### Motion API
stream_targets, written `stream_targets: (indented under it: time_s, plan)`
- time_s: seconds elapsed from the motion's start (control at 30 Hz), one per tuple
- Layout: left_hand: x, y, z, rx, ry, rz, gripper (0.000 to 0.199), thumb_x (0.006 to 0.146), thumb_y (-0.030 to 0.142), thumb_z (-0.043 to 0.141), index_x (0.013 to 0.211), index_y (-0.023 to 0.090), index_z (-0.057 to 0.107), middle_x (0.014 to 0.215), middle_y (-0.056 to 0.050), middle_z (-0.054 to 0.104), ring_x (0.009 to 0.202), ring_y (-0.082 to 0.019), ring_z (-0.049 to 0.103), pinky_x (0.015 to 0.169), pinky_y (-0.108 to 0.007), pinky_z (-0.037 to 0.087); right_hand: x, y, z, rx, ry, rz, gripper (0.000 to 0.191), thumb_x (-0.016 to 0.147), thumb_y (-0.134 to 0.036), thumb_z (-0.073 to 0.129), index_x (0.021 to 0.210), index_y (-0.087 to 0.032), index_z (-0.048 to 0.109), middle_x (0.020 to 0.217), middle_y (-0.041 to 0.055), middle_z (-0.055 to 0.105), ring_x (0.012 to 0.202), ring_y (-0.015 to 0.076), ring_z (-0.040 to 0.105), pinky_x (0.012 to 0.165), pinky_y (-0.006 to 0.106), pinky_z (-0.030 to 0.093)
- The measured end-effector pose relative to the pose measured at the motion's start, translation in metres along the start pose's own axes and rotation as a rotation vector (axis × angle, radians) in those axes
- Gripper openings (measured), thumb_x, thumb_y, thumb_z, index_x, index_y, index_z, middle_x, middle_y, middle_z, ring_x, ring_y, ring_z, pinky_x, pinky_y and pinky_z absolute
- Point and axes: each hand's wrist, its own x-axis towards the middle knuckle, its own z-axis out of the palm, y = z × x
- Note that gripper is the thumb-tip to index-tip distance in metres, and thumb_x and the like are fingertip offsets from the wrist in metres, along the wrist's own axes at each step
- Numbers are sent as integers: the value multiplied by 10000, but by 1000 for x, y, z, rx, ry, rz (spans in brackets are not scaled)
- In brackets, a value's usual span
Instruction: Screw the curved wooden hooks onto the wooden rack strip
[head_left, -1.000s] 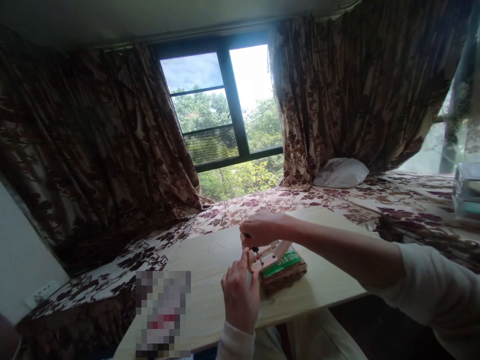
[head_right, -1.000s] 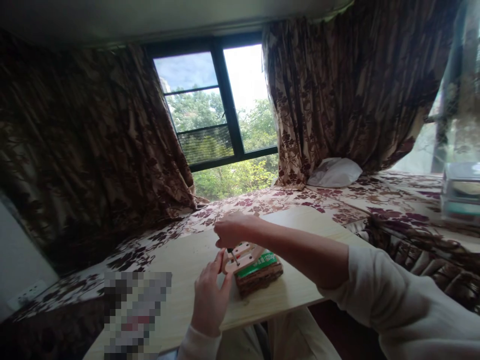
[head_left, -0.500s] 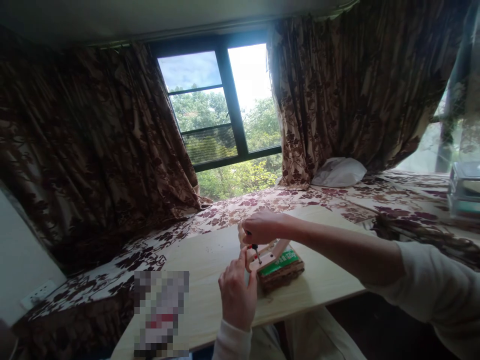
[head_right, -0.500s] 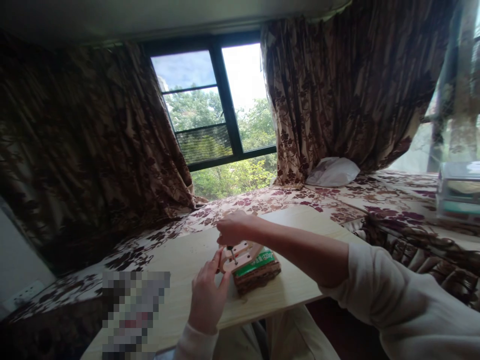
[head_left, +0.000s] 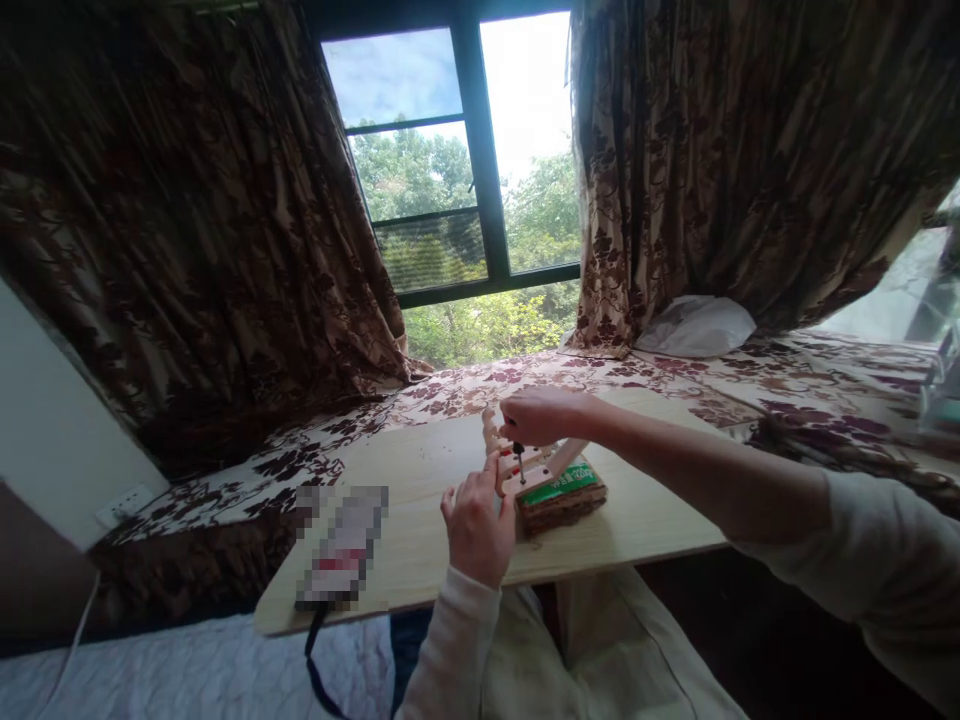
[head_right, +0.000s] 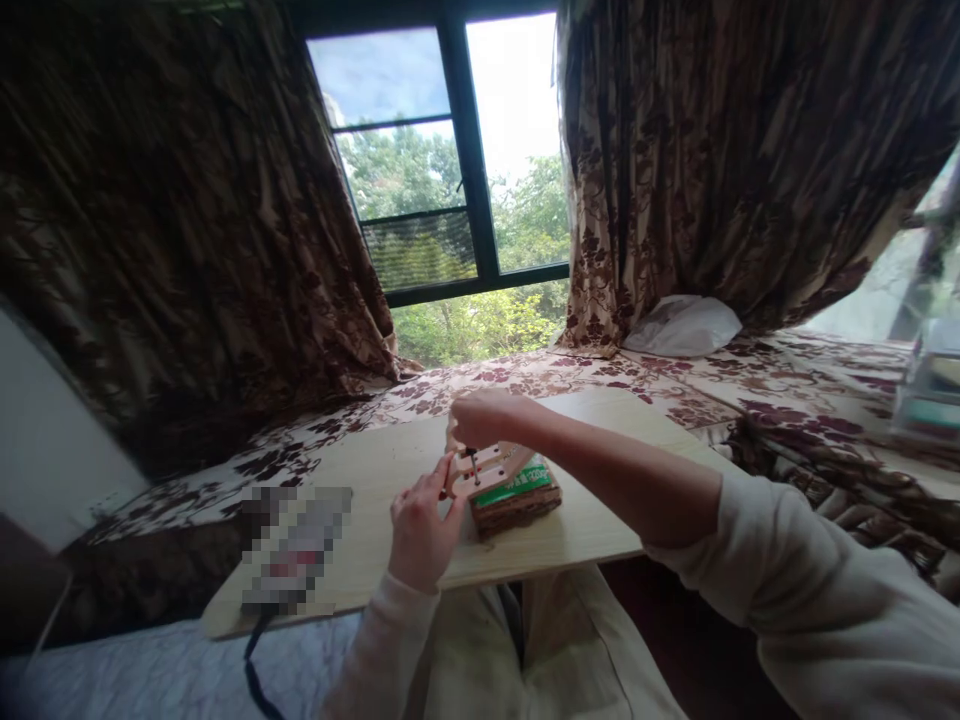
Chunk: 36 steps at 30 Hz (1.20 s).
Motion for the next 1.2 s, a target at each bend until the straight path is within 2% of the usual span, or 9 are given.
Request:
stream_targets:
  time_s: [0.17,0.27,0.47,0.57,0.73,0.87,1.03,1.2]
  plan:
    - [1,4,-3,21,-32,-12,506,810,154,498,1303,253,450,1061,-56,648,1017,-219,578,1000,-452,270,-7,-2,-13,-21,-58,-81,315,900,-339,535,1155,-156,556,1138,82,577,954,195,586,800,404,501]
    - [0,7,-3,33,-29,-24,518,810,143,498,1314,242,435,1074,-59,643,1025,-219,575,1005,-455,259,-7,-4,-12,-15,-51,-112,253,917,-316,504,1090,-153,589,1049,71,613,934,190,590,810,396,493]
    - [-3,7,-6,44,-30,-15,521,806,120,494,1310,235,438,1091,-62,643,1040,-210,573,1003,-456,263,2,-5,-2,-21,-33,-15,331,899,-338,537,1177,-158,543,1165,88,564,966,199,583,802,406,502]
    - [-3,4,-5,53,-19,-2,523,807,114,494,1311,242,439,1090,-58,646,1024,-204,585,1002,-458,271,2,-4,-8,-22,-44,10,328,901,-337,534,1176,-160,545,1163,87,566,967,199,582,804,406,502]
    - [1,-4,1,74,6,17,521,818,137,503,1322,246,434,1107,-51,647,1041,-205,589,996,-448,292,-4,-4,-20,0,-56,-47,324,900,-340,535,1168,-156,549,1147,85,573,957,196,586,799,404,502]
    - [1,-7,4,81,5,14,511,824,145,507,1321,239,438,1116,-52,647,1028,-192,591,1004,-432,281,-4,-2,-11,17,-19,-78,320,902,-336,532,1169,-161,549,1160,86,568,967,198,582,808,406,499]
    - [0,-9,4,80,0,16,527,815,139,510,1326,237,429,1128,-47,645,1024,-182,591,995,-408,288,4,-2,6,5,51,-7,329,902,-334,532,1184,-166,541,1178,89,559,981,202,577,815,412,497]
    - [3,-11,4,77,-4,31,509,820,152,506,1318,232,437,1096,-37,655,999,-180,601,979,-402,303,3,-5,-7,-3,36,-41,332,900,-345,536,1170,-153,545,1150,87,570,959,197,585,800,409,502]
